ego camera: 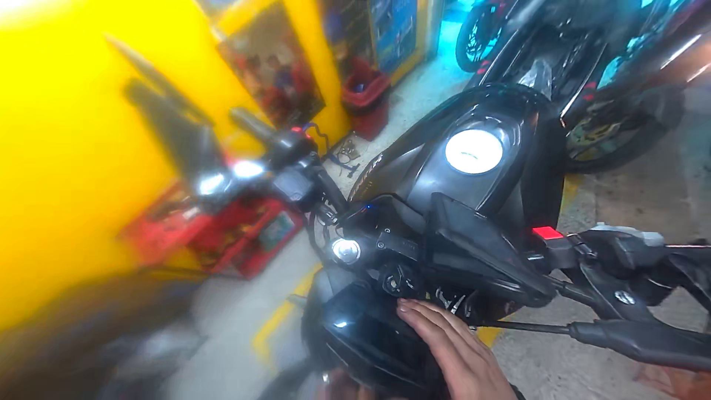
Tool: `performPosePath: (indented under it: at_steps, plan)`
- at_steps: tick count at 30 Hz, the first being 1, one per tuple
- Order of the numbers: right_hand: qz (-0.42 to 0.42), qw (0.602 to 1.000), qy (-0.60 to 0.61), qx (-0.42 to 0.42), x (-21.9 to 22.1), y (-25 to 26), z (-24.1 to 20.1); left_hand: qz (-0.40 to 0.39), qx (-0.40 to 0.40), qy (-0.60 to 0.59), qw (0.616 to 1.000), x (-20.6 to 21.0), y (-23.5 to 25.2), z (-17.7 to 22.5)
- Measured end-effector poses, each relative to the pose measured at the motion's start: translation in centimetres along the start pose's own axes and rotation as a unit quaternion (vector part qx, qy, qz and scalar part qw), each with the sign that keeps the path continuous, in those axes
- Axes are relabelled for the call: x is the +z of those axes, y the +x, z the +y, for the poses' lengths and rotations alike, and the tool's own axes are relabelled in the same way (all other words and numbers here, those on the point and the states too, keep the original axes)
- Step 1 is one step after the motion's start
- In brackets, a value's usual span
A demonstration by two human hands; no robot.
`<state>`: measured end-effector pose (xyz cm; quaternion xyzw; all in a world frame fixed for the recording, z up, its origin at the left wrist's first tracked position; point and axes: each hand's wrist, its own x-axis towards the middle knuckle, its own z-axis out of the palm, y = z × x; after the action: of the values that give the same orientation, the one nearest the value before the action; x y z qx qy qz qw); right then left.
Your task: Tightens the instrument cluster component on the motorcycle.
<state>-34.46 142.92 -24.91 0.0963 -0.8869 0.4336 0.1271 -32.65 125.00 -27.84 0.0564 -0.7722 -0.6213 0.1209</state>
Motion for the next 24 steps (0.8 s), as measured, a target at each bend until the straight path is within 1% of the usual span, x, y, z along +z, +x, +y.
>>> performPosePath:
  at_steps: [3,6,9,12,14,19,24]
  plan:
    - [-0.02,0.998,-0.056,-0.013,0.3,1.0,0.0,0.0,0.021,0.017,1.0,0.4,0.0,0.1]
    - [-0.021,0.996,-0.08,-0.027,0.4,1.7,0.2,-0.003,0.023,0.036,0.999,0.6,-0.3,0.7]
    - [-0.04,0.994,-0.085,-0.062,0.4,2.2,0.8,0.025,0.022,0.045,0.998,0.9,-0.6,0.8]
    - [-0.075,0.993,-0.065,-0.058,-0.1,2.6,0.9,0.07,0.015,0.018,0.997,1.7,-0.5,0.3]
    - [-0.089,0.992,-0.061,-0.059,-0.2,2.9,0.7,0.094,0.025,0.013,0.995,2.1,-0.5,-0.2]
    - [-0.137,0.987,-0.066,-0.058,-0.9,4.0,0.5,0.077,0.034,0.0,0.996,2.1,-0.7,-0.6]
    - [-0.193,0.976,-0.092,-0.03,-1.3,5.1,-0.1,0.096,-0.007,0.016,0.995,2.4,-0.8,-0.6]
